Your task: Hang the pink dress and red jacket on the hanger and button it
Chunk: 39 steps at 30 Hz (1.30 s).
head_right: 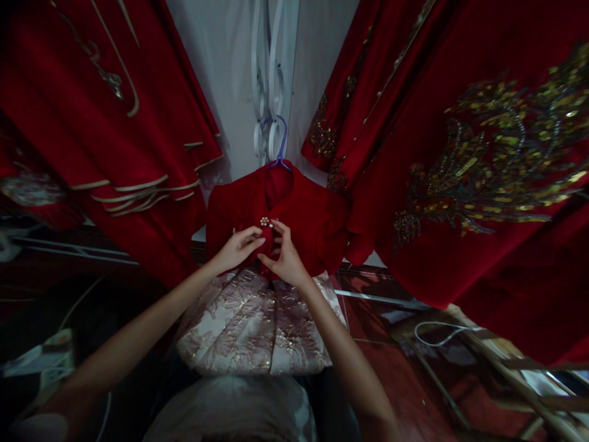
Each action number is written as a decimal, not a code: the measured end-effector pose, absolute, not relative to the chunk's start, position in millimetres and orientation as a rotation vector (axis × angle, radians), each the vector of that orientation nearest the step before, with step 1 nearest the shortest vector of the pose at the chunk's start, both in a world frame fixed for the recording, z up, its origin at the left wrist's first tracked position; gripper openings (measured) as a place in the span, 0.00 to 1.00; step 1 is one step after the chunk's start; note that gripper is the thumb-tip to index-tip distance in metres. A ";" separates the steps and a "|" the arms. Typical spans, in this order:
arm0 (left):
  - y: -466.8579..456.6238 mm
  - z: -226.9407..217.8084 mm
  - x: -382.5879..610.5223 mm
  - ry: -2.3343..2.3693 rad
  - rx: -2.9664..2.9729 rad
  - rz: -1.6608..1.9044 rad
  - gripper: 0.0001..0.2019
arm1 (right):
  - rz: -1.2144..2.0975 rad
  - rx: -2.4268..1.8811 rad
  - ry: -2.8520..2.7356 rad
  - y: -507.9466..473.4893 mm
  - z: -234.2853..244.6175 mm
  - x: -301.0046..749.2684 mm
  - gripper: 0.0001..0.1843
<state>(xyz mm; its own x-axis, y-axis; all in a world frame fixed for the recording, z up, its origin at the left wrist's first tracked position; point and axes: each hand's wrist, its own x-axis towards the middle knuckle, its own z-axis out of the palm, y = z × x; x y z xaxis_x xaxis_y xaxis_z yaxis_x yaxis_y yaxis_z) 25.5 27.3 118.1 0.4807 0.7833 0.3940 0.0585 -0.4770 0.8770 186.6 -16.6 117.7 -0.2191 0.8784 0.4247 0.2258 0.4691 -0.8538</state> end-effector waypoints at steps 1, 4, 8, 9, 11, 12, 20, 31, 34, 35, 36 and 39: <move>27.4 117.4 26.2 0.700 1.846 1.065 0.09 | 0.787 -0.963 -1.719 -16.8 116.9 187.7 0.41; 27.0 117.7 25.6 0.741 1.842 1.080 0.09 | 0.721 -1.000 -1.712 -16.0 116.6 191.2 0.32; 21.9 124.0 19.8 0.937 2.153 1.162 0.08 | 0.641 -1.100 -1.612 -15.8 118.0 196.4 0.18; 19.9 125.9 18.3 0.975 2.260 1.175 0.09 | 0.611 -1.137 -1.561 -16.4 119.0 198.3 0.14; 16.1 128.3 16.5 0.984 2.410 1.162 0.11 | 0.558 -1.224 -1.476 -18.4 122.2 202.8 0.07; 14.7 128.5 16.4 0.956 2.437 1.143 0.12 | 0.542 -1.269 -1.463 -19.9 124.5 205.3 0.06; 5.9 118.0 24.1 0.901 2.174 0.872 0.18 | 0.580 -1.433 -1.873 -37.6 138.3 229.6 0.11; -13.2 101.0 26.0 0.865 1.492 0.959 0.21 | 1.322 -0.854 -1.741 -66.6 163.0 206.7 0.18; -15.6 96.9 23.1 0.758 1.551 0.910 0.18 | 1.113 -1.015 -1.791 -58.6 150.5 202.1 0.12; -16.5 95.6 21.7 0.749 1.542 0.896 0.17 | 1.039 -1.101 -1.807 -55.9 145.7 201.2 0.11; -17.2 94.2 20.0 0.761 1.516 0.896 0.17 | 0.984 -1.183 -1.827 -53.6 141.1 200.4 0.09; -17.4 90.5 13.7 0.880 1.456 0.977 0.17 | 0.942 -1.310 -1.866 -49.0 128.0 196.1 0.11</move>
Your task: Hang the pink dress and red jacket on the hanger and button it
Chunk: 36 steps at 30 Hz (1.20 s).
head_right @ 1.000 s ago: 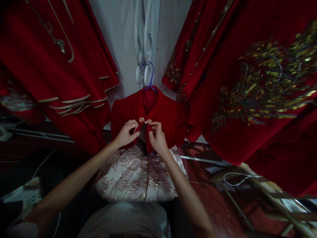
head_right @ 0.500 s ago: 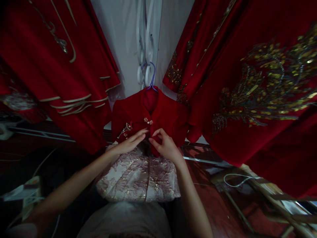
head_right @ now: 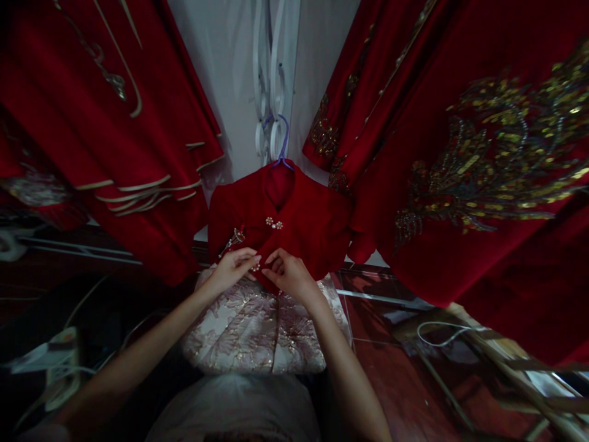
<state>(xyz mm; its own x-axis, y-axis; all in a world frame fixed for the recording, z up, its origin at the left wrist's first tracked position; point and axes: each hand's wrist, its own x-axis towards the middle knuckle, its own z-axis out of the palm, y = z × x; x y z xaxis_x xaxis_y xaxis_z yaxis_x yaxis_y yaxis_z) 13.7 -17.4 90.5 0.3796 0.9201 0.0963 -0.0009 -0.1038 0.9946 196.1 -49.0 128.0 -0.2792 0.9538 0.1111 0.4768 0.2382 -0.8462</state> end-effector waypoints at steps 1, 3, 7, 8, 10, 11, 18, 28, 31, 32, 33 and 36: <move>-16.8 89.6 11.6 0.920 1.479 1.011 0.17 | 0.950 -1.317 -1.868 -48.0 123.8 193.6 0.14; -15.2 88.2 8.4 0.981 1.588 1.053 0.17 | 0.953 -1.304 -1.848 -46.5 115.3 186.7 0.19; -12.8 87.9 6.2 0.989 1.771 1.015 0.17 | 0.873 -1.273 -1.790 -43.7 103.4 171.6 0.20; -12.4 88.8 6.1 0.979 1.793 1.001 0.17 | 0.851 -1.269 -1.778 -43.1 102.8 169.2 0.19; -10.7 92.1 5.7 1.008 1.883 1.032 0.17 | 0.818 -1.264 -1.753 -42.6 104.8 167.6 0.16; -8.9 94.1 5.5 1.062 1.954 1.093 0.16 | 0.812 -1.260 -1.739 -42.7 107.1 168.4 0.15; 24.4 84.0 4.8 1.435 2.231 1.515 0.31 | 0.897 -1.152 -1.765 -45.7 121.1 179.4 0.15; 27.7 51.3 -6.8 1.363 2.163 1.516 0.16 | 0.896 -1.127 -1.741 -46.0 118.2 174.3 0.13; 26.6 48.2 -13.9 1.385 2.118 1.553 0.09 | 0.909 -1.115 -1.703 -44.9 116.7 174.1 0.13; 27.0 48.2 -15.5 1.389 2.103 1.563 0.08 | 0.916 -1.109 -1.700 -44.4 116.2 174.1 0.13; 27.8 48.8 -16.7 1.394 2.081 1.579 0.08 | 0.925 -1.102 -1.701 -44.1 115.9 174.1 0.14; 34.1 53.1 -17.1 1.414 1.966 1.658 0.10 | 0.958 -1.082 -1.708 -43.7 116.0 173.3 0.14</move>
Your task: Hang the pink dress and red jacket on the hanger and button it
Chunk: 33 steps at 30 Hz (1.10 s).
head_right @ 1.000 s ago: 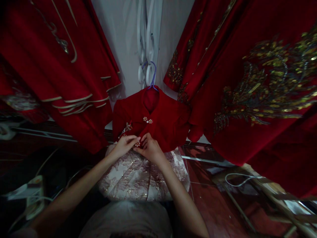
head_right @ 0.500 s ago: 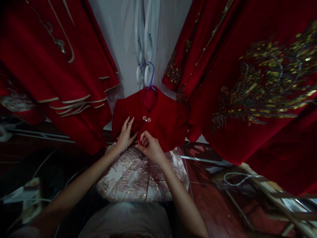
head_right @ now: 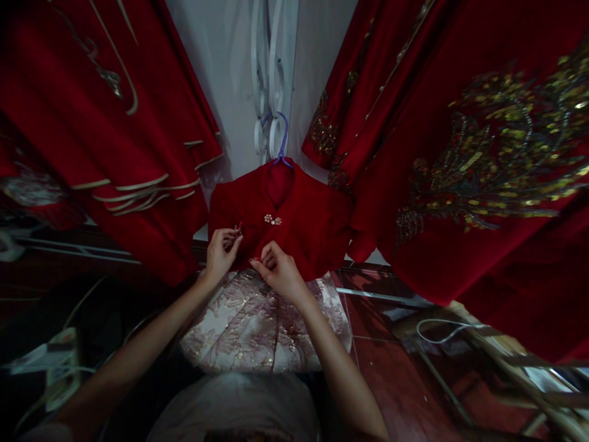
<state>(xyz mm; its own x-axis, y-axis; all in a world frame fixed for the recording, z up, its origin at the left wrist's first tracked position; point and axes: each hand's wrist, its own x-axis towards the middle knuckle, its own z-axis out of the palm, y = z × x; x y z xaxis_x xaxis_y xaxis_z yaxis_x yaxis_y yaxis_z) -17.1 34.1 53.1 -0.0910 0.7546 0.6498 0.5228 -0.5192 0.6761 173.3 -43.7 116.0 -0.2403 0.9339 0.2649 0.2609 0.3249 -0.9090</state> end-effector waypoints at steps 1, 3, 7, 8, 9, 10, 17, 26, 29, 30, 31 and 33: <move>37.3 54.9 -16.4 1.412 1.930 1.670 0.13 | 0.969 -1.079 -1.709 -43.8 116.2 172.9 0.14; 44.5 58.4 -14.6 1.379 1.898 1.639 0.16 | 0.985 -1.079 -1.706 -44.3 116.5 171.9 0.14; 53.6 62.9 -11.4 1.296 1.908 1.565 0.11 | 0.972 -1.110 -1.708 -44.9 115.9 171.9 0.13; 53.7 63.7 -11.1 1.295 1.894 1.581 0.11 | 0.957 -1.120 -1.707 -44.5 115.7 172.3 0.13; 53.0 64.4 -11.0 1.294 1.870 1.601 0.10 | 0.941 -1.127 -1.702 -43.5 115.7 172.6 0.13; 51.7 65.3 -11.1 1.288 1.836 1.620 0.10 | 0.928 -1.130 -1.691 -41.9 116.0 172.7 0.13; 39.4 82.9 -10.7 1.106 1.480 1.557 0.16 | 0.881 -1.050 -1.731 -4.1 116.2 155.8 0.14; 36.5 82.7 -21.9 1.016 1.418 1.562 0.20 | 0.856 -1.037 -1.606 32.0 100.2 124.0 0.11; 36.2 81.1 -24.0 1.018 1.404 1.547 0.20 | 0.887 -1.001 -1.500 29.9 100.1 124.2 0.13; 35.9 81.1 -23.6 1.012 1.401 1.539 0.20 | 0.879 -1.000 -1.487 29.4 100.7 125.2 0.13; 35.5 81.3 -22.9 1.006 1.400 1.534 0.19 | 0.859 -1.006 -1.499 29.2 101.3 126.4 0.13; 35.2 81.6 -20.9 1.004 1.398 1.541 0.19 | 0.805 -1.029 -1.589 29.2 102.6 128.7 0.11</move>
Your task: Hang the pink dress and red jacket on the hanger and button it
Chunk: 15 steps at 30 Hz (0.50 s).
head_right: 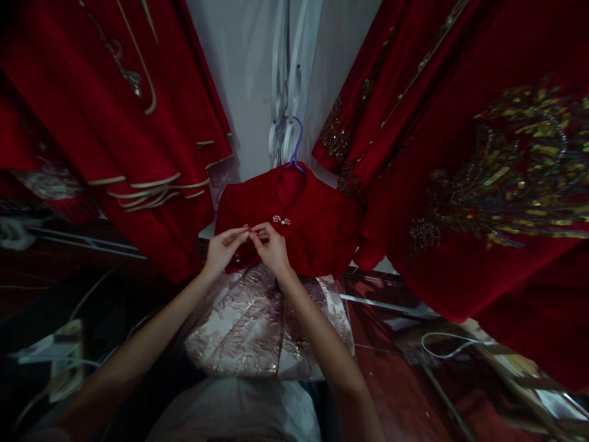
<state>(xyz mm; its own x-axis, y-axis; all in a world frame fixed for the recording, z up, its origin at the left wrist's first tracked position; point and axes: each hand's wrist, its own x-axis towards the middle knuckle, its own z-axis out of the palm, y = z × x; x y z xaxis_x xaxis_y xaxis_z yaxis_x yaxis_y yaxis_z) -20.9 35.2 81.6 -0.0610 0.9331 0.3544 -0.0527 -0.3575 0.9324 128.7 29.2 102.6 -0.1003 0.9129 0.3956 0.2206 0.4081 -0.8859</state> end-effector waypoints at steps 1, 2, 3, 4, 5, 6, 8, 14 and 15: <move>35.2 81.6 -20.0 1.008 1.400 1.545 0.18 | 0.777 -1.039 -1.639 29.3 102.9 129.5 0.10; 35.5 81.2 -19.5 1.014 1.405 1.547 0.18 | 0.754 -1.046 -1.672 29.3 103.1 130.1 0.09; 35.8 80.7 -19.2 1.020 1.410 1.546 0.18 | 0.736 -1.050 -1.683 29.2 102.9 130.3 0.08; 36.1 79.9 -19.3 1.026 1.415 1.543 0.18 | 0.724 -1.054 -1.674 29.0 102.5 130.2 0.09; 36.4 79.0 -19.6 1.030 1.423 1.537 0.18 | 0.714 -1.059 -1.656 28.7 102.0 129.9 0.09; 36.6 78.1 -20.2 1.033 1.432 1.531 0.18 | 0.706 -1.063 -1.640 28.3 101.6 129.4 0.09; 36.6 77.2 -21.6 1.036 1.444 1.524 0.18 | 0.693 -1.068 -1.628 27.4 101.0 128.3 0.10; 35.4 81.5 -22.0 1.025 1.419 1.526 0.18 | 0.692 -1.044 -1.672 25.5 103.2 128.7 0.08; 35.5 81.8 -21.5 1.019 1.419 1.519 0.18 | 0.687 -1.044 -1.672 25.4 103.3 129.3 0.07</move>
